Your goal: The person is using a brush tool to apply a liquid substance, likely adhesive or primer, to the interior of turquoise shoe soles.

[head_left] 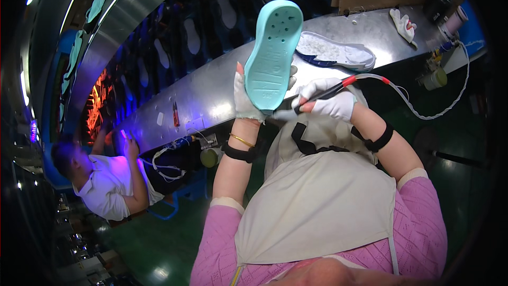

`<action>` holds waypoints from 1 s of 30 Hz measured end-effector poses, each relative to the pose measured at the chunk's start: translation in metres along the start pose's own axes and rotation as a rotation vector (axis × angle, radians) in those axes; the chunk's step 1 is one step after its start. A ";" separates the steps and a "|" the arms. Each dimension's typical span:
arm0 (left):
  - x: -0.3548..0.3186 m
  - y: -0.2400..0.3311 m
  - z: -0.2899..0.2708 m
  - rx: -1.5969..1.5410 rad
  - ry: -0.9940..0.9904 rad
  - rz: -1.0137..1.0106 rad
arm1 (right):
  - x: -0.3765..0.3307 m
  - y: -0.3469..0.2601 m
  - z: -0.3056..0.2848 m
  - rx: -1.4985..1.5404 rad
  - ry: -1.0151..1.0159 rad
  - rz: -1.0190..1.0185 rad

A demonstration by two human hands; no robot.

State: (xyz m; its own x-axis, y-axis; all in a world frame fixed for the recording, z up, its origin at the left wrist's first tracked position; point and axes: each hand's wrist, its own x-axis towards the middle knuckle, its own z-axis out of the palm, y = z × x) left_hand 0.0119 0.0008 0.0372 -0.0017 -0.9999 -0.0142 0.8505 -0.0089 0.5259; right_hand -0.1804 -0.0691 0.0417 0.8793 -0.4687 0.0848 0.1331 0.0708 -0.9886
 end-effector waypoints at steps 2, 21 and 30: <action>-0.001 0.003 -0.001 0.060 -0.011 -0.075 | 0.003 -0.006 0.001 0.104 0.086 0.037; 0.016 0.021 -0.014 0.251 0.259 -0.393 | 0.036 -0.036 -0.026 -0.362 -0.203 -0.054; 0.009 0.014 -0.002 0.139 0.172 -0.144 | 0.035 -0.032 -0.028 -0.389 0.037 -0.214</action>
State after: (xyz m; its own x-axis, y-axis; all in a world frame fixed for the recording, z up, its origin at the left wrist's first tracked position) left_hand 0.0244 -0.0088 0.0427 -0.0182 -0.9716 -0.2359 0.7674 -0.1648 0.6196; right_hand -0.1668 -0.1123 0.0733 0.8327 -0.4683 0.2955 0.1224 -0.3647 -0.9230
